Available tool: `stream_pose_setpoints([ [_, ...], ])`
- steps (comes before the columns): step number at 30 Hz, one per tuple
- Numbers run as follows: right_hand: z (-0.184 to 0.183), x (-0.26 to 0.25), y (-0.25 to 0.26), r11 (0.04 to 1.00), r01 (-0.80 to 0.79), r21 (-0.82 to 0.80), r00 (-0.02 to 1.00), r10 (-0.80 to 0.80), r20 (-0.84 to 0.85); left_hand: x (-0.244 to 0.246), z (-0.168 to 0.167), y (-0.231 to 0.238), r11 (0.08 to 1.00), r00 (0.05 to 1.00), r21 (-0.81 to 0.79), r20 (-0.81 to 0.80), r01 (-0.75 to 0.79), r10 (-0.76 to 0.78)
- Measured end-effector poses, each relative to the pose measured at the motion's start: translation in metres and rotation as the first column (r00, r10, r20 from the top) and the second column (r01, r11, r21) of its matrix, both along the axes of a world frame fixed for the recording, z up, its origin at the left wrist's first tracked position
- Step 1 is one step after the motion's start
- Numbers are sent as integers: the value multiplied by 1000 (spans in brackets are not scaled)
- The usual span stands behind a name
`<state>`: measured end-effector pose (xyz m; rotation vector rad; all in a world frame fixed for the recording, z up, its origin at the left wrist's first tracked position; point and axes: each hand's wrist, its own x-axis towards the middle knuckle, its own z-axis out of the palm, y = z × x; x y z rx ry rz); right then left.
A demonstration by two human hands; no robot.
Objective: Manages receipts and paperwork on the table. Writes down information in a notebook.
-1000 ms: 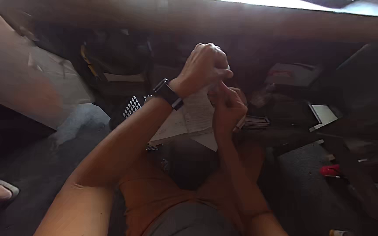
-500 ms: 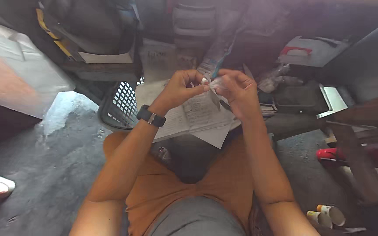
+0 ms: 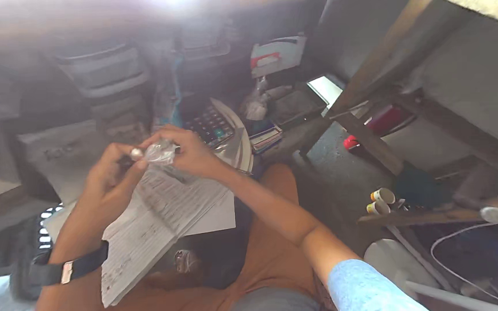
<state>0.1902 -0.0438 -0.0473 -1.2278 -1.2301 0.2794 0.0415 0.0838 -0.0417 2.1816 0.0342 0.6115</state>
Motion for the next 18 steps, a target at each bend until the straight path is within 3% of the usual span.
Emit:
stream_pose_setpoints([
  [4,10,7,-3,987,-98,-125,990,110,87,2,-3,3,993,993,39,41,-113,112],
  [6,12,5,-4,985,-86,-149,987,104,119,4,-7,-3,981,976,-18,91,-196,196],
  [10,9,-4,-1,997,12,-75,975,5,220,14,-10,-20,934,919,-193,204,-300,337],
  [14,8,-6,-8,995,97,37,935,-104,340,12,-10,-26,951,919,-165,258,-260,296],
  [16,16,4,-16,999,49,0,947,-47,317,8,-2,-32,960,919,-130,282,-247,274],
  [18,34,16,-21,986,1,-164,982,30,188,14,8,-37,942,898,-94,284,-322,335],
])
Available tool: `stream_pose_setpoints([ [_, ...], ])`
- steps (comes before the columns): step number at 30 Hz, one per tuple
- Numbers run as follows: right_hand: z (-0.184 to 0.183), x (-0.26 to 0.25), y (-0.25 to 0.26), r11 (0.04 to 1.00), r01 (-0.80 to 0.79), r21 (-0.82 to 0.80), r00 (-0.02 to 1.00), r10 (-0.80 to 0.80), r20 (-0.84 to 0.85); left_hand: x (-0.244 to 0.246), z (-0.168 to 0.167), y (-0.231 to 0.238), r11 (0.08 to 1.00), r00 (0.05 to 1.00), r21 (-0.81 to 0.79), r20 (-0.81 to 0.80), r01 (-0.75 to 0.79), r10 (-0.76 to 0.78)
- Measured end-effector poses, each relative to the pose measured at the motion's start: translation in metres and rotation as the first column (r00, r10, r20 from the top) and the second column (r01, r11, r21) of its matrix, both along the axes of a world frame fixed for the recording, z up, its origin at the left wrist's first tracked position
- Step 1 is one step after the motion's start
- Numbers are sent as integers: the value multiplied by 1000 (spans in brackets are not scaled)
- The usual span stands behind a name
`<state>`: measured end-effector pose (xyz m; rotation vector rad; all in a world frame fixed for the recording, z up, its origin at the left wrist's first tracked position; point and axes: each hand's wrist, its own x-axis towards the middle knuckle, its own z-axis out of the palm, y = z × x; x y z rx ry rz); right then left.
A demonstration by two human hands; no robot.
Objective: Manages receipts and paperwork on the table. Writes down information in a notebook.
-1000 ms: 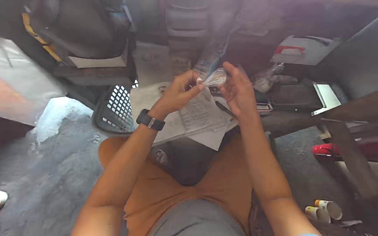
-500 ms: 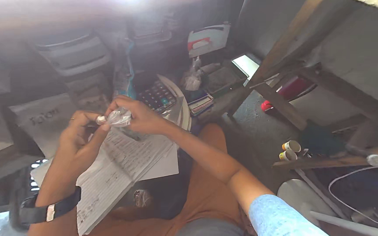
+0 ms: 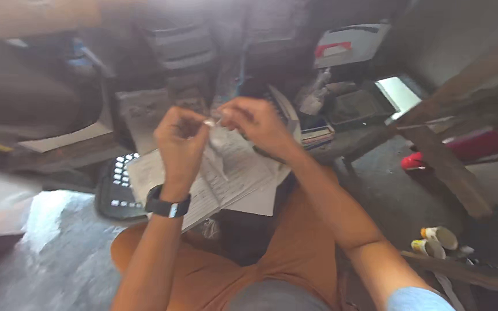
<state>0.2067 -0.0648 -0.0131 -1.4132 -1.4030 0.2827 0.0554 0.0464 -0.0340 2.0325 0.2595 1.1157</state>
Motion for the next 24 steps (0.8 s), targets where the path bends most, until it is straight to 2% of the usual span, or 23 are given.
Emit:
stream_pose_setpoints([
  [2,17,11,3,990,-49,-130,998,43,-53,7,1,-1,996,998,66,32,-56,54],
  [5,42,17,11,963,-115,-242,993,120,5,13,3,-2,975,990,189,101,-112,94],
  [8,73,15,13,886,-97,-453,990,131,45,16,4,-10,942,976,282,172,-180,135],
  [12,88,17,13,846,-172,-505,984,172,-47,13,8,-19,949,980,270,162,-160,119],
  [13,90,18,12,838,-174,-517,981,190,-23,13,7,-20,955,982,262,157,-142,103],
  [16,95,15,10,787,-122,-605,949,271,162,11,4,-20,976,993,207,107,-63,42],
  [18,98,12,8,776,-59,-627,902,311,301,9,6,-18,996,1000,82,-5,23,-23],
  [21,100,1,-1,821,30,-570,768,346,539,11,10,-14,992,986,-55,-116,113,-119],
  [24,105,-3,-8,860,81,-504,655,336,677,15,12,-11,977,970,-149,-168,152,-176],
])
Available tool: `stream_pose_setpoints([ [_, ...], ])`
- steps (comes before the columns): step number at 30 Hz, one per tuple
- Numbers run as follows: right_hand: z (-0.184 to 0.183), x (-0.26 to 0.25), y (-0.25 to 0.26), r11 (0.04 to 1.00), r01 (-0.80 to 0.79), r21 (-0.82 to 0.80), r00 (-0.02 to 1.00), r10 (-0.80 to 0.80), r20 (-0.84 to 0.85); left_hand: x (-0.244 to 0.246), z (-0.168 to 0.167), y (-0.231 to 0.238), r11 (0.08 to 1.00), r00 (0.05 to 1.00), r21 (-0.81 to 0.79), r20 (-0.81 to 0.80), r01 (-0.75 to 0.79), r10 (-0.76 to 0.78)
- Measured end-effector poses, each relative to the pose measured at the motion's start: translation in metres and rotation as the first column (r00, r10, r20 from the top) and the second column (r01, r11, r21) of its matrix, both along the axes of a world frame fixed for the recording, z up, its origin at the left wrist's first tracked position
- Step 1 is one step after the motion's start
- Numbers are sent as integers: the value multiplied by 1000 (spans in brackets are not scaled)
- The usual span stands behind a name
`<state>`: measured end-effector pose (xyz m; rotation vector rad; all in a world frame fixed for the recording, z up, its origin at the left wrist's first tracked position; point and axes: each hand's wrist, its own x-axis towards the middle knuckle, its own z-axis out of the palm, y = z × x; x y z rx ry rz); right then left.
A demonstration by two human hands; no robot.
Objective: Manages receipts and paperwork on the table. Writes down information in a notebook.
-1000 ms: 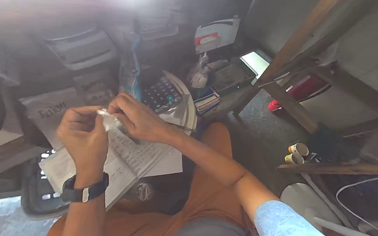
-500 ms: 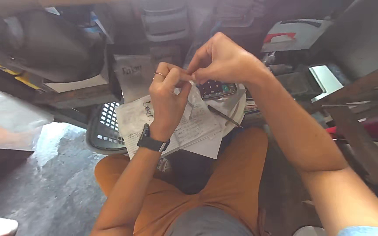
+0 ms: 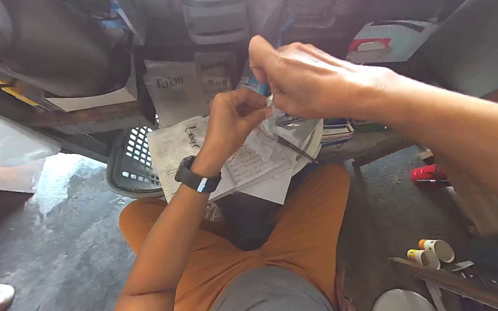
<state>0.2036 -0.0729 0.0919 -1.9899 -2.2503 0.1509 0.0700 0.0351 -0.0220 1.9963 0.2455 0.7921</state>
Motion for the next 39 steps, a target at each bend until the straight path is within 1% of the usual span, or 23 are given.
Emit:
stream_pose_setpoints([
  [3,9,7,-9,997,-2,79,996,-4,87,3,2,-5,999,999,25,-44,25,-24],
  [5,13,14,-16,993,7,120,997,-16,73,7,2,-8,997,998,61,-51,37,-34],
  [6,13,20,-20,989,8,148,1000,-11,18,11,3,-9,997,999,67,-30,35,-33],
  [8,18,41,-33,983,54,175,986,-25,-163,23,11,-13,998,998,59,59,12,-15],
  [10,24,66,-51,976,190,109,923,-140,-357,40,32,-18,997,985,81,170,2,-15],
  [11,21,77,-59,974,219,62,882,-171,-439,51,44,-22,994,977,105,211,0,-22],
  [13,-3,92,-64,972,228,60,783,-146,-605,78,66,-27,990,969,140,242,16,-50],
  [15,-24,103,-63,956,266,124,700,-104,-707,107,79,-30,987,967,136,228,84,-114],
  [16,-29,111,-62,933,326,154,702,-129,-700,118,83,-28,985,972,133,191,111,-135],
  [18,-34,136,-62,887,431,167,772,-267,-577,122,89,-21,977,983,146,68,157,-169],
  [19,-39,153,-63,865,478,153,794,-351,-497,114,92,-16,976,986,148,20,159,-164],
  [21,-60,187,-64,817,563,124,784,-481,-392,82,93,-4,981,995,171,-22,97,-94],
  [23,-84,212,-61,753,652,88,730,-593,-339,42,85,16,973,998,228,-58,23,-10],
  [25,-113,228,-57,690,722,55,665,-669,-332,-4,63,35,965,993,257,-94,-42,69],
  [28,-153,247,-56,602,798,-1,552,-733,-398,-70,14,51,956,959,223,-166,-189,229],
  [30,-174,259,-59,555,830,-52,481,-760,-436,-106,-17,53,925,915,225,-200,-305,350],
  [31,-183,266,-62,531,846,-49,459,-771,-440,-120,-31,50,904,895,241,-195,-353,401],
  [33,-187,266,-66,438,899,-20,384,-809,-444,-141,-48,35,867,863,290,-191,-405,467],
  [34,-181,258,-66,377,926,-5,334,-824,-457,-145,-52,25,856,858,319,-190,-406,478],
  [35,-175,249,-66,336,941,35,312,-824,-473,-145,-56,18,850,857,344,-192,-398,479],
  [36,-168,237,-65,336,937,98,339,-803,-490,-142,-58,15,849,856,367,-209,-379,472],
  [37,-163,223,-65,363,918,158,391,-767,-508,-136,-58,14,852,849,392,-255,-347,463],
  [39,-156,190,-63,484,842,241,530,-652,-542,-123,-61,16,855,826,460,-366,-240,428],
])
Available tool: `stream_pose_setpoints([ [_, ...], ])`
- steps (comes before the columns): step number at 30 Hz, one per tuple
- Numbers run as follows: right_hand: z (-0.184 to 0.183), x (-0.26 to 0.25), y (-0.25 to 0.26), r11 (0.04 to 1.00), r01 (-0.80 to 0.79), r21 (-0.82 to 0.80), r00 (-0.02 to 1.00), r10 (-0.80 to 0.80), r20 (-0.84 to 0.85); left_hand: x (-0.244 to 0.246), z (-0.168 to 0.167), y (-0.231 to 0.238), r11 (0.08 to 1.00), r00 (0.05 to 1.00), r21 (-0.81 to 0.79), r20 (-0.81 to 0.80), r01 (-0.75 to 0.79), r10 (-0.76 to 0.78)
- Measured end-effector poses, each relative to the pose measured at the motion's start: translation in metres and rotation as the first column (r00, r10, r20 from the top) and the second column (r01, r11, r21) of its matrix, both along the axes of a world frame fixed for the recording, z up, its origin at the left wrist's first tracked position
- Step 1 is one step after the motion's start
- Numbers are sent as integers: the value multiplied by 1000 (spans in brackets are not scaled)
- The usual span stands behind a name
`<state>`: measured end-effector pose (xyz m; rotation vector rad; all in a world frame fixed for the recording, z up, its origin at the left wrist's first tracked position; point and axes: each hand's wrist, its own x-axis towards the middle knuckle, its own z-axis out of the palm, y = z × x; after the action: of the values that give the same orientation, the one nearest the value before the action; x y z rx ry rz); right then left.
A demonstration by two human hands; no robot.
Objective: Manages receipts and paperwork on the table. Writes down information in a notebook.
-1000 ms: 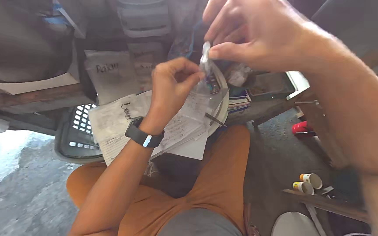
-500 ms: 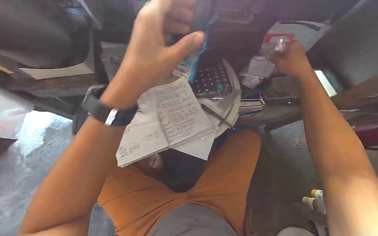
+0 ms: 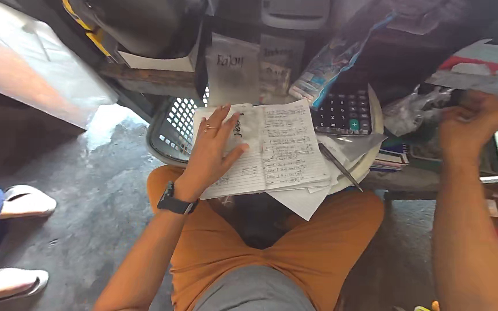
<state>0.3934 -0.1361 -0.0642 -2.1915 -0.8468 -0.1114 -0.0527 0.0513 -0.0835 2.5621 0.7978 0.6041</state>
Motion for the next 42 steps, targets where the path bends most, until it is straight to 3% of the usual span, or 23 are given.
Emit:
stream_pose_setpoints([
  [3,8,-66,8,976,-215,37,976,213,52,30,-25,-2,999,983,18,-178,41,-37],
  [5,10,-117,20,938,-344,-31,938,345,32,47,-31,-11,1000,974,16,-224,15,-11],
  [9,3,-184,60,829,-557,-47,829,558,26,58,-15,-26,997,992,32,-94,-76,79],
  [11,5,-203,78,776,-630,39,767,629,-123,50,-1,-17,993,993,-29,-3,-114,114],
  [14,14,-233,112,659,-693,293,492,729,-476,40,21,6,968,936,-66,244,-243,252],
  [16,20,-251,147,563,-669,485,311,805,-506,58,26,29,932,842,-14,425,-361,332],
  [17,25,-259,165,535,-643,548,283,831,-479,69,29,39,926,820,-19,458,-377,343],
  [20,42,-262,214,621,-544,564,414,783,-464,94,42,68,952,845,-109,438,-287,305],
  [24,32,-221,260,838,-434,330,536,535,-653,102,53,110,894,942,-444,271,-62,200],
  [25,24,-210,266,844,-476,247,555,506,-660,102,52,116,913,957,-404,233,-66,172],
  [27,12,-195,271,824,-554,121,598,495,-631,102,42,125,983,982,-171,168,-62,91],
  [30,11,-184,271,803,-596,22,635,489,-598,104,2,145,998,997,19,-49,58,-57],
  [33,47,-159,235,761,-643,-84,719,561,-410,102,-28,151,994,946,-32,-304,107,-111],
  [37,91,-120,126,747,-662,-54,726,622,-293,105,-31,163,986,922,-134,-362,98,-141],
  [42,37,-134,7,733,-602,-317,797,523,-303,110,4,148,994,972,3,-214,105,-102],
])
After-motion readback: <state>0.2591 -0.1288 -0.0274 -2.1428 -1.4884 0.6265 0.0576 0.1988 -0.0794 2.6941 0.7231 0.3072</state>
